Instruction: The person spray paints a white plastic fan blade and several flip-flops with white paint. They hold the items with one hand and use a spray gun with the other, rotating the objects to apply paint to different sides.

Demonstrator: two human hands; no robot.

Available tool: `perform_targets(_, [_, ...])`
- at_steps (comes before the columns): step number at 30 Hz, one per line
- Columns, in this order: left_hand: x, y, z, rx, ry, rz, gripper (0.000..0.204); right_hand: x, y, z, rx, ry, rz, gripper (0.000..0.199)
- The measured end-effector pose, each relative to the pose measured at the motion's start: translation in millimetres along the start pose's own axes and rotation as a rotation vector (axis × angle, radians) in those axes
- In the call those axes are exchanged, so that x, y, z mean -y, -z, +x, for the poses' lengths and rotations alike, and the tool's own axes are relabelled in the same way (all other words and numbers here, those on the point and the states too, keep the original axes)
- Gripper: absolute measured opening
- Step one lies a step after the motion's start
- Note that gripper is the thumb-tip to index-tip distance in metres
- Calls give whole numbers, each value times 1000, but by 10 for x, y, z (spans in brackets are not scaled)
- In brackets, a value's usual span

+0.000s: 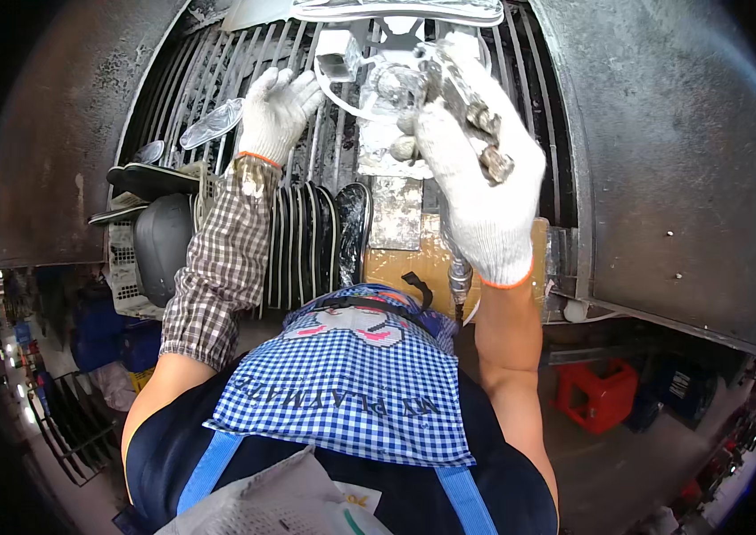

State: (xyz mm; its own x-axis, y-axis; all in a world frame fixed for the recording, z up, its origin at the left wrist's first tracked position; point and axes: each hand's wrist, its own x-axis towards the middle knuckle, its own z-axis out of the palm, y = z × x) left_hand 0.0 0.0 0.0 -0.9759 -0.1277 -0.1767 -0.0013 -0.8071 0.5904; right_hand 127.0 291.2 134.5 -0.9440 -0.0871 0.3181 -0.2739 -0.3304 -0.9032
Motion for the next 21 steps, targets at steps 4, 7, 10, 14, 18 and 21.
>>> perform_targets(4, [130, -19, -183, 34, 87, 19, 22, -73, 44, 156, -1, 273, -212, 48])
perform_targets(7, [345, -180, -366, 15, 157, 13, 24, 189, -124, 86, -154, 120, -181, 46])
perform_targets(10, [455, -313, -381, 18, 211, -63, 47, 221, -124, 207, -153, 154, -172, 47])
perform_targets(14, [405, -529, -410, 100, 209, -127, 53, 237, -135, 326, -182, 214, -300, 47])
perform_targets(18, [311, -557, -378, 87, 235, -145, 50, 309, -106, 285, -298, 132, -240, 45])
perform_targets(21, [285, -525, -351, 91, 252, -141, 51, 319, 11, 239, -384, 181, -241, 42])
